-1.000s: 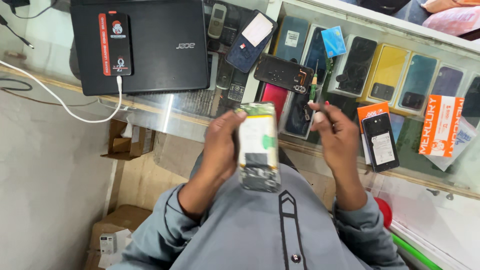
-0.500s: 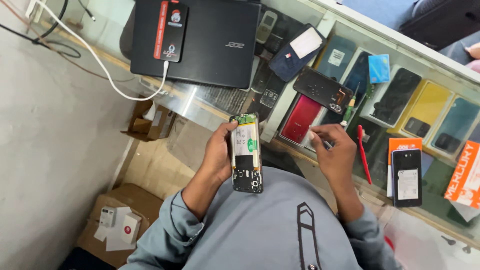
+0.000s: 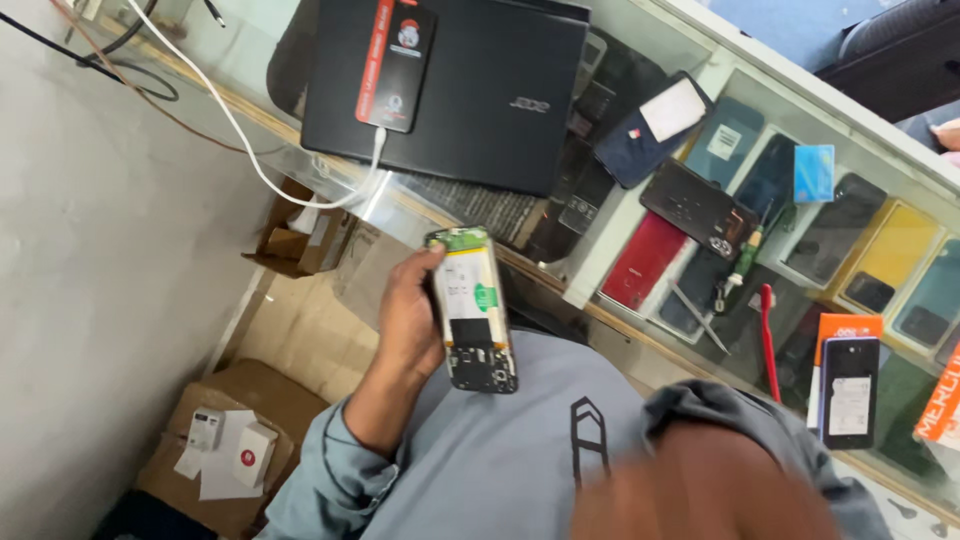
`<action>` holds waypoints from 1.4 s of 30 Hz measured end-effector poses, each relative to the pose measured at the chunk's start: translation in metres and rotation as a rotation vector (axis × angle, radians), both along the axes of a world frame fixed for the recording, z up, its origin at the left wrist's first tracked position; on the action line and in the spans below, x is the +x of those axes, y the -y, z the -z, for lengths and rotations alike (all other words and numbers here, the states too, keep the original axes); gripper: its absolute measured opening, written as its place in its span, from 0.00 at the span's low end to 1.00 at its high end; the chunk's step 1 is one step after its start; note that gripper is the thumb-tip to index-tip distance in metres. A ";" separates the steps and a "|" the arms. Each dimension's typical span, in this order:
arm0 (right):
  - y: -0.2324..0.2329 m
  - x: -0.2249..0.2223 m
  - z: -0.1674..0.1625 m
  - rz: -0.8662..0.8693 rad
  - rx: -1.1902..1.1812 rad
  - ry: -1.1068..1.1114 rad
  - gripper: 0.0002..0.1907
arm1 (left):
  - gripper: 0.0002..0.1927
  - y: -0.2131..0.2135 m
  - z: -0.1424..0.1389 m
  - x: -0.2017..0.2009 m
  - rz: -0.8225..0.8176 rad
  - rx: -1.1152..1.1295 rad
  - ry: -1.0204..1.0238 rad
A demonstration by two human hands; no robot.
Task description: The person works on a disassembled mobile phone, using a screwdriver to tighten screws on the internal frame. They briefly connect a charging cable to a separate phone on the counter, then return to the disassembled unit to continue screwing in components.
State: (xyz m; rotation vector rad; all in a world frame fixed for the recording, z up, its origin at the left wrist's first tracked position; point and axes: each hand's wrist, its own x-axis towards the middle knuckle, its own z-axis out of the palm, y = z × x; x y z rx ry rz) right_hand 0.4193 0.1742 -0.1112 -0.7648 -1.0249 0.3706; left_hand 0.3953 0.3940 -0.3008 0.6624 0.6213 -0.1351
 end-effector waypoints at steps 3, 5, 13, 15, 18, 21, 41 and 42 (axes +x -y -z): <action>-0.077 0.050 0.035 0.530 -0.483 -0.058 0.06 | 0.12 -0.062 0.004 0.025 -0.066 0.064 0.023; -0.138 0.096 0.088 0.870 -0.846 -0.078 0.05 | 0.11 -0.103 0.001 0.040 -0.100 0.089 0.008; -0.279 0.135 0.209 1.258 -1.213 0.341 0.16 | 0.09 -0.209 -0.024 0.067 -0.088 0.146 0.003; -0.292 0.130 0.210 1.326 -1.233 0.437 0.18 | 0.08 -0.215 -0.027 0.057 -0.062 0.122 0.034; -0.299 0.121 0.209 1.370 -1.269 0.440 0.16 | 0.10 -0.217 -0.027 0.035 -0.028 0.074 0.043; -0.293 0.109 0.218 1.406 -1.300 0.381 0.12 | 0.08 -0.215 -0.025 0.018 -0.063 0.071 0.046; -0.351 0.153 0.241 1.713 -1.307 0.110 0.10 | 0.15 -0.308 -0.035 0.162 0.475 0.043 0.128; -0.353 0.151 0.242 1.682 -1.263 -0.023 0.10 | 0.15 -0.311 -0.035 0.168 0.499 0.023 0.145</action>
